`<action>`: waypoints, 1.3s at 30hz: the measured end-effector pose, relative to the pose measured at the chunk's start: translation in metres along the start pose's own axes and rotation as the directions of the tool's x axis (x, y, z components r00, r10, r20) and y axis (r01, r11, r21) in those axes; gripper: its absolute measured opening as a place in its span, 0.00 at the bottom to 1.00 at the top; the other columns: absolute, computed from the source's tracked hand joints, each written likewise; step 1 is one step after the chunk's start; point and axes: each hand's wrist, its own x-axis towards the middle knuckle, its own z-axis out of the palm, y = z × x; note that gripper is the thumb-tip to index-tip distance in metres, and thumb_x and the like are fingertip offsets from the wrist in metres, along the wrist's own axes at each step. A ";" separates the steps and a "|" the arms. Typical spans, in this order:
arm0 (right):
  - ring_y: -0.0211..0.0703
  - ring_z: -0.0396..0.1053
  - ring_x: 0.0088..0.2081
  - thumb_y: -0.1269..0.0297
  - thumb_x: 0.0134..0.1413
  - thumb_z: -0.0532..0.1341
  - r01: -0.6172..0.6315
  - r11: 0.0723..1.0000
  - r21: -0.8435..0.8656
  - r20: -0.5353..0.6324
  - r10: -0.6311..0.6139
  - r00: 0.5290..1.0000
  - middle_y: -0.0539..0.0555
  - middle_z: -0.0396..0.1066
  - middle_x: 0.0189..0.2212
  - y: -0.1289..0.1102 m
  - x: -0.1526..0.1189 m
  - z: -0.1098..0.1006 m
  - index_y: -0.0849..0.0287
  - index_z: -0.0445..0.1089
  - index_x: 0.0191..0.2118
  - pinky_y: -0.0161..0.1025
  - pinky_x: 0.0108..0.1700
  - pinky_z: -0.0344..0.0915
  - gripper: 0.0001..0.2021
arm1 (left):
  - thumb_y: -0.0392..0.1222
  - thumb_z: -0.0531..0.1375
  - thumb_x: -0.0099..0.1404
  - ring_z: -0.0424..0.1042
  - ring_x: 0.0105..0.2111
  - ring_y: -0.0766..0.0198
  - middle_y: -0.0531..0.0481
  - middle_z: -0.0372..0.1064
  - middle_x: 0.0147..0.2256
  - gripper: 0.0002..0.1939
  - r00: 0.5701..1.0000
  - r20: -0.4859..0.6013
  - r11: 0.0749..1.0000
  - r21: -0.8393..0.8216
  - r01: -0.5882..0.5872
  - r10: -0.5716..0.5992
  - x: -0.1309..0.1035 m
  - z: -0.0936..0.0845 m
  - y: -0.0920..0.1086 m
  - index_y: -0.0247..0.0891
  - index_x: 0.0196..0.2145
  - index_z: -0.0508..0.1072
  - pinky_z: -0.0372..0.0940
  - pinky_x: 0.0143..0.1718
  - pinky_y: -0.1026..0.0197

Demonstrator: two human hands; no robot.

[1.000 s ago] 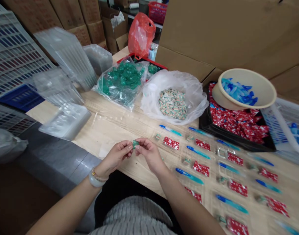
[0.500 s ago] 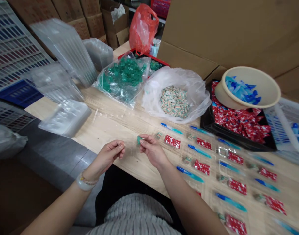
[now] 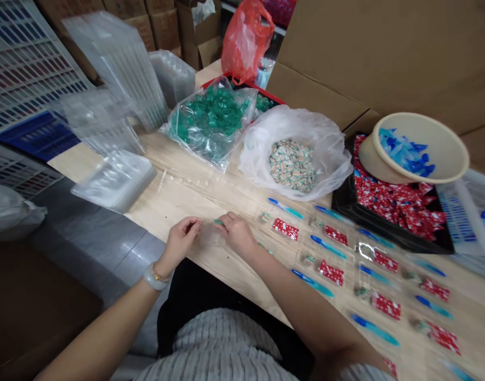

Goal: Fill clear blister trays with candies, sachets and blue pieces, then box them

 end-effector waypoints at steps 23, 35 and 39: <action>0.48 0.65 0.37 0.62 0.55 0.51 0.006 0.921 -0.389 -0.024 -0.017 1.000 0.58 0.67 0.33 -0.008 -0.072 -0.011 0.57 0.69 0.39 0.47 0.40 0.63 0.12 | 0.44 0.54 0.56 0.66 0.27 0.65 0.49 0.69 0.26 0.11 0.996 -0.007 0.989 0.117 -0.086 0.088 -0.008 -0.035 -0.012 0.35 0.31 0.72 0.61 0.29 0.64; 0.49 0.67 0.41 0.60 0.52 0.53 -0.262 0.949 -0.176 -0.595 0.110 0.796 0.58 0.69 0.37 0.044 -0.190 -0.094 0.55 0.69 0.40 0.48 0.43 0.66 0.12 | 0.39 0.57 0.51 0.69 0.24 0.66 0.51 0.68 0.22 0.06 0.895 0.411 0.985 -0.053 -0.164 0.171 0.038 0.052 0.150 0.34 0.25 0.70 0.64 0.26 0.65; 0.50 0.69 0.38 0.54 0.48 0.55 -0.459 0.885 -0.077 -0.733 0.262 0.628 0.57 0.70 0.36 0.100 -0.237 -0.147 0.53 0.70 0.35 0.43 0.34 0.69 0.12 | 0.39 0.56 0.52 0.68 0.21 0.68 0.52 0.66 0.21 0.05 0.848 0.491 0.975 -0.018 -0.221 0.201 0.098 0.117 0.185 0.34 0.24 0.66 0.62 0.23 0.66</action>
